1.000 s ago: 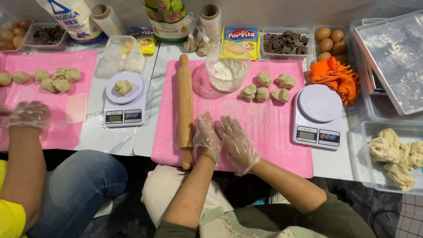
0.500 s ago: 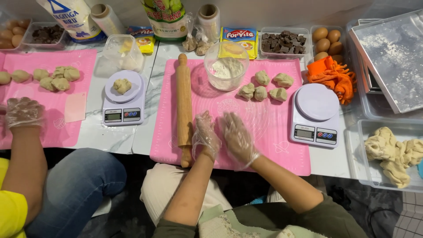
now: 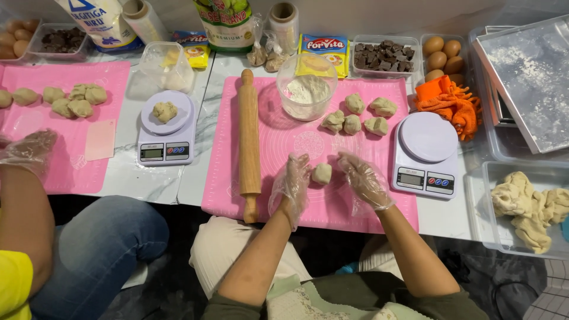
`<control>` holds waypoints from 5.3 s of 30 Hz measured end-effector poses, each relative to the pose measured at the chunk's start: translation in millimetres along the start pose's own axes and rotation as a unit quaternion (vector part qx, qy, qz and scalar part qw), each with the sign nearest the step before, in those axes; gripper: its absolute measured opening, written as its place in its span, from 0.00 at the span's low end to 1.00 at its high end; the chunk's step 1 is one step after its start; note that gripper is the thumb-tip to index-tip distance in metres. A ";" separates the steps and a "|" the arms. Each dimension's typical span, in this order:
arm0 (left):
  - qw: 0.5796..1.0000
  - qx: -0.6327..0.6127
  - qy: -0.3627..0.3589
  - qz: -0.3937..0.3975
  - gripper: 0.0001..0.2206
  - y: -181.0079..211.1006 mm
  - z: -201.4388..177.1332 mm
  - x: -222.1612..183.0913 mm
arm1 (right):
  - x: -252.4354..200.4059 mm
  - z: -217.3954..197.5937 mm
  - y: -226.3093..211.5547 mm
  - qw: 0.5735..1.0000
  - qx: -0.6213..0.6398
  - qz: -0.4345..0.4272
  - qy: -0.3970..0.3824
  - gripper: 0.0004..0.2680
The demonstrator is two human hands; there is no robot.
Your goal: Rolling out small portions of dough with a rolling pin, adding chocolate chips as filling, and folding them into shapes.
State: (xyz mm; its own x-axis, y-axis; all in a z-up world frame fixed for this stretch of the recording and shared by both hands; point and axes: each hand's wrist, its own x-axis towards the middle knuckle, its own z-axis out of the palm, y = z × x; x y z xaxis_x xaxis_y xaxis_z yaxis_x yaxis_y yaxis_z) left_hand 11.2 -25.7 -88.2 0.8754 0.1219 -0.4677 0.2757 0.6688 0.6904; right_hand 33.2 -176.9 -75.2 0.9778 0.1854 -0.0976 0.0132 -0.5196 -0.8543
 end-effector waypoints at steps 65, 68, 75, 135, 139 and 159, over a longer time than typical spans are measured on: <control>1.000 -0.008 -0.004 0.013 0.28 34.8 0.4 -4.7 | 50.8 47.6 75.7 0.927 -0.323 -0.081 0.171 0.14; 1.000 -0.022 0.002 0.016 0.29 32.5 1.8 -5.2 | 57.5 77.2 57.4 0.939 -0.278 -0.157 0.129 0.12; 0.999 -0.030 -0.007 0.016 0.29 28.4 -5.1 3.4 | -22.0 44.8 -40.3 0.880 -0.308 -0.320 0.170 0.09; 0.994 -0.052 -0.083 0.035 0.32 20.8 -43.5 35.9 | -6.5 62.0 -25.6 0.883 -0.232 -0.325 0.246 0.07; 0.993 -0.057 -0.092 0.040 0.29 21.8 -41.4 31.3 | -6.7 61.4 -25.4 0.885 -0.238 -0.319 0.240 0.08; 0.995 -0.052 -0.079 0.040 0.30 36.5 -51.8 23.2 | -11.5 59.3 -35.1 0.897 -0.208 -0.311 0.234 0.06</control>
State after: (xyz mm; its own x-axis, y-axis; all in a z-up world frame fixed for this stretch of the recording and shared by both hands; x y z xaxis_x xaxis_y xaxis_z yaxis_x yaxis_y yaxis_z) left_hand 21.0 39.6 -102.5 0.9468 0.0660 -0.3150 0.1675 0.7346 0.6575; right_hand 9.0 -111.4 -74.5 0.7338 0.2280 0.6400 0.5690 -0.7210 -0.3955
